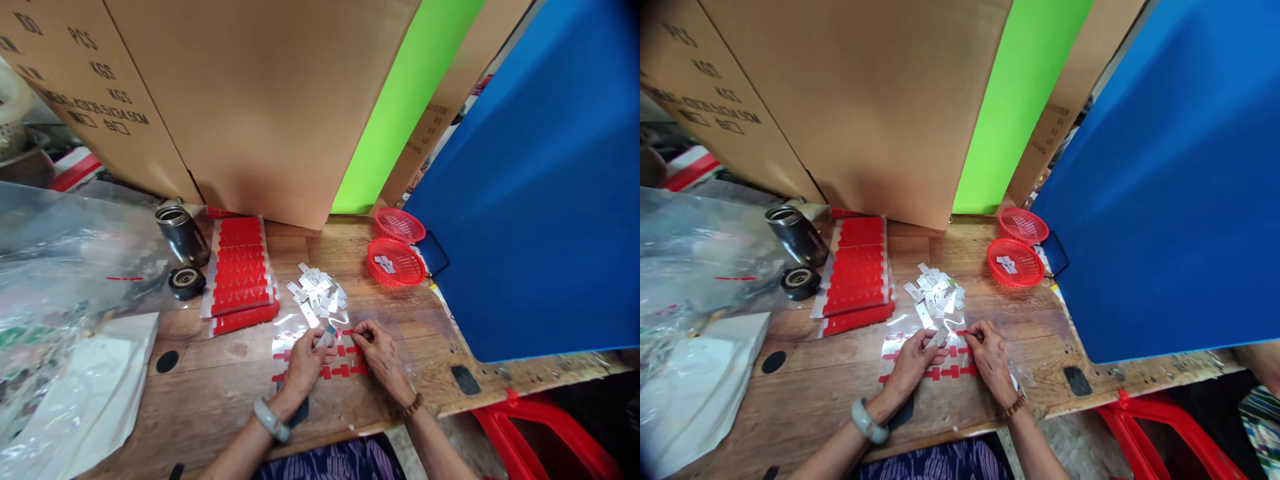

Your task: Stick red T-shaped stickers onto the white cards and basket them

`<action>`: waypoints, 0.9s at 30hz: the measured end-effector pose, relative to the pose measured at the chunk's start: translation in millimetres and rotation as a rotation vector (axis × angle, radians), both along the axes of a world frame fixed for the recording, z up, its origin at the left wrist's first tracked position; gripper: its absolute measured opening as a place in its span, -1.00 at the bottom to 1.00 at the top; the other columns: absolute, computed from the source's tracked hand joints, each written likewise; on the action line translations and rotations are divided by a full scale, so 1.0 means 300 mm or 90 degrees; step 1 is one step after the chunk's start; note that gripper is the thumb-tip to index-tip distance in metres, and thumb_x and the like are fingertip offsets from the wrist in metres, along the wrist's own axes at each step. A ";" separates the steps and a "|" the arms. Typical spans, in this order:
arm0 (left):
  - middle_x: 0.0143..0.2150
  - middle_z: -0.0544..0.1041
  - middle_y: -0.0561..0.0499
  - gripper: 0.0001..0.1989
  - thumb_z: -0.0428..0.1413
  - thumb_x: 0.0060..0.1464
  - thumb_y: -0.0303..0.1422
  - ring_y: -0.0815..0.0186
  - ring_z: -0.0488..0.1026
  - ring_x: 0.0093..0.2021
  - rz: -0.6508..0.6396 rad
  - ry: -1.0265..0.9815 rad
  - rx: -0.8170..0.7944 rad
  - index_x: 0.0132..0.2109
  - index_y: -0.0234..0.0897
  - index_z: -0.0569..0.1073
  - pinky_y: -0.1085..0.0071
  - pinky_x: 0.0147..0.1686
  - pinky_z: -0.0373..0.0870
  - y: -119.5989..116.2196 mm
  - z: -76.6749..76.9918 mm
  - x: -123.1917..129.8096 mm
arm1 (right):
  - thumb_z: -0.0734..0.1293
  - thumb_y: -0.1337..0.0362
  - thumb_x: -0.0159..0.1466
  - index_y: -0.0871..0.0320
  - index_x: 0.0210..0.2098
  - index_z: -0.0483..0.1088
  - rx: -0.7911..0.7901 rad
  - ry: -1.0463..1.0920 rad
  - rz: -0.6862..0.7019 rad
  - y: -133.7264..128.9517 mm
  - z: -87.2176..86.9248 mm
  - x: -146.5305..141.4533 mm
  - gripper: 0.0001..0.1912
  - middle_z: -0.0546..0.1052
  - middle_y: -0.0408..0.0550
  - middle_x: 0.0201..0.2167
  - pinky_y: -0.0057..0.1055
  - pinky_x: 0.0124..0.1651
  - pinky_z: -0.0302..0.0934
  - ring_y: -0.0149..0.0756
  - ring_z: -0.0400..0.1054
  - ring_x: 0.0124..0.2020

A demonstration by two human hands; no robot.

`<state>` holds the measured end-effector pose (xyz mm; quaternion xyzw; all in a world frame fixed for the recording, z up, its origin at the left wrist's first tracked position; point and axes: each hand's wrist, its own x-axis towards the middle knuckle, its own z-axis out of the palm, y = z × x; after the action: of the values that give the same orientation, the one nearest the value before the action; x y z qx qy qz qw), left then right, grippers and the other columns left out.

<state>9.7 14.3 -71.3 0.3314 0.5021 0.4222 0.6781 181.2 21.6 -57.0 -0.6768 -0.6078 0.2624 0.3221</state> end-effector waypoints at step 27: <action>-0.22 0.54 -0.04 -0.71 0.24 -0.03 -0.43 0.26 0.59 -0.27 0.105 0.055 -0.045 -0.14 -0.30 0.37 0.43 -0.28 0.52 -0.075 0.067 0.019 | 0.37 0.19 0.12 0.13 -0.45 0.30 0.000 0.375 0.174 -0.001 -0.003 0.148 -0.81 0.38 -0.14 -0.37 -0.41 -0.23 0.20 -0.34 0.28 -0.33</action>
<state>15.3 -8.2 -51.1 0.2830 0.5712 0.4438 0.6298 225.4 21.5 -57.9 -0.4840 -0.5736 0.4875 0.4461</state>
